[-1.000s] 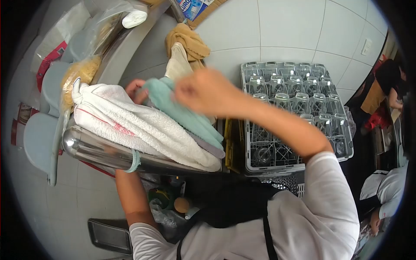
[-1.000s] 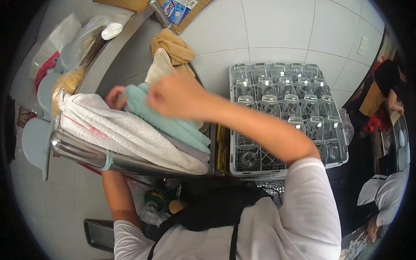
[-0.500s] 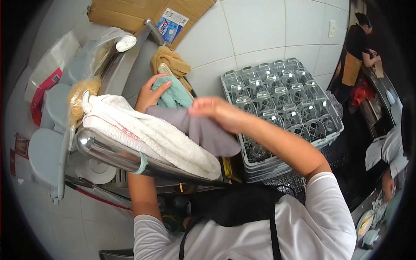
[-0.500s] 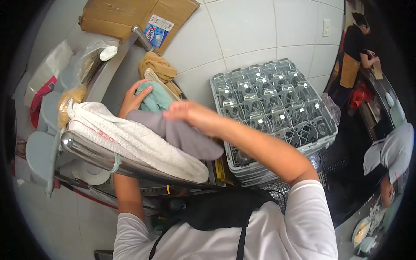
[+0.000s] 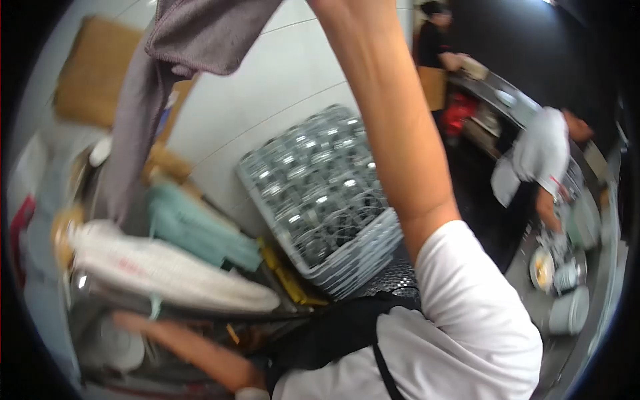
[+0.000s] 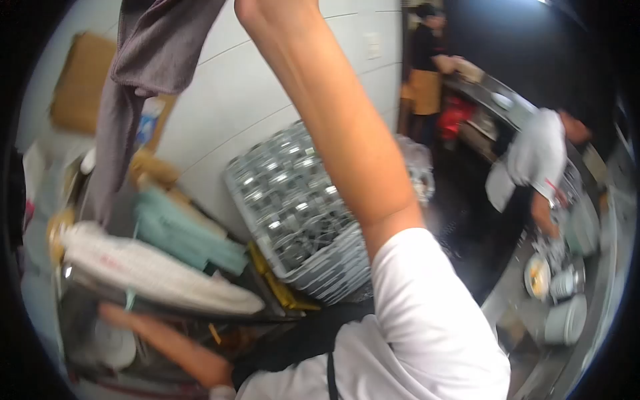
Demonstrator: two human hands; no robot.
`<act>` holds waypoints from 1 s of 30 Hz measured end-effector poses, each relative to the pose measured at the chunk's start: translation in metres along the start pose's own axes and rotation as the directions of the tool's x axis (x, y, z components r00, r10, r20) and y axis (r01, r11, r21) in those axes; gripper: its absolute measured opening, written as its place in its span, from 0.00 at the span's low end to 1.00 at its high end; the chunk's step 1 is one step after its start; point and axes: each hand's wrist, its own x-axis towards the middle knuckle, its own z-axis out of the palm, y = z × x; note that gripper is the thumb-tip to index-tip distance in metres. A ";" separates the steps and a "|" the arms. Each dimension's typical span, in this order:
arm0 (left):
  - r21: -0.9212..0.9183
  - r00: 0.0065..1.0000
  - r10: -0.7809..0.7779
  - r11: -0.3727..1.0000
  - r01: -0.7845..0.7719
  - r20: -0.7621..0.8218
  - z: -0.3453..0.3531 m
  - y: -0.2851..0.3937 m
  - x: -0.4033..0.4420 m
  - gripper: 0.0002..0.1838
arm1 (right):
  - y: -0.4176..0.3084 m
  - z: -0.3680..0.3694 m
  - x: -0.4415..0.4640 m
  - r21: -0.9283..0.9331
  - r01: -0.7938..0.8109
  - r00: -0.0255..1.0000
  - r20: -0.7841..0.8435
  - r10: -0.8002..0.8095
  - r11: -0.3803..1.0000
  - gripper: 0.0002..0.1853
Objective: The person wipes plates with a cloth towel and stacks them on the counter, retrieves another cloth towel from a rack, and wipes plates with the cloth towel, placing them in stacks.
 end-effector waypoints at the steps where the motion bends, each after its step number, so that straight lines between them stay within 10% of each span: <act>1: -0.033 0.993 0.029 0.999 -0.033 -0.113 -0.021 0.024 -0.015 0.18 | -0.034 -0.001 -0.014 0.047 -0.017 1.000 -0.003 0.017 0.999 0.19; 3: -0.194 0.983 0.027 0.981 0.008 0.180 -0.044 0.055 -0.063 0.18 | -0.092 -0.030 -0.059 -0.213 0.045 0.992 -0.105 -0.068 0.976 0.18; 5: -0.272 0.769 -0.207 0.854 0.443 0.605 -0.020 0.114 -0.154 0.26 | -0.146 -0.065 -0.114 -0.296 0.027 0.982 -0.171 -0.081 0.955 0.18; 8: 0.278 -0.167 -0.260 0.482 0.831 0.951 0.060 0.179 -0.270 0.48 | -0.224 -0.074 -0.170 -0.300 -0.266 0.928 0.176 0.327 0.916 0.16; 11: 0.469 -0.468 0.013 -0.032 0.883 0.883 0.126 0.247 -0.337 0.46 | -0.278 -0.063 -0.198 -0.401 -0.471 0.441 0.664 0.603 0.786 0.15; 12: 0.468 -0.468 -0.002 -0.008 0.883 0.883 0.142 0.268 -0.357 0.44 | -0.297 -0.068 -0.203 -0.455 -0.510 0.224 0.749 0.624 0.730 0.15; 17: 0.313 -0.316 -0.034 0.269 0.911 0.948 0.211 0.340 -0.498 0.40 | -0.455 -0.167 -0.236 -0.704 -0.465 0.566 0.230 0.792 0.537 0.18; 18: 0.257 -0.273 -0.001 0.345 0.903 0.962 0.226 0.350 -0.533 0.35 | -0.486 -0.170 -0.262 -0.589 -0.628 0.747 -0.274 0.606 0.508 0.16; 20: 0.251 -0.305 0.109 0.351 0.902 0.946 0.256 0.366 -0.603 0.25 | -0.517 -0.204 -0.263 -0.674 -0.622 0.780 -0.578 0.241 0.398 0.19; 23: 0.491 -0.546 0.247 0.252 0.834 0.801 0.305 0.372 -0.694 0.17 | -0.541 -0.250 -0.223 -0.683 -0.697 0.698 -0.716 -0.014 0.217 0.21; 26: 0.524 -0.499 0.258 -0.032 0.851 0.827 0.345 0.393 -0.746 0.16 | -0.566 -0.289 -0.183 -0.718 -0.686 0.717 -0.694 -0.061 0.117 0.18; 30: 0.585 -0.555 0.262 -0.046 0.810 0.789 0.387 0.382 -0.802 0.10 | -0.604 -0.343 -0.163 -0.690 -0.721 0.691 -0.710 -0.132 -0.061 0.26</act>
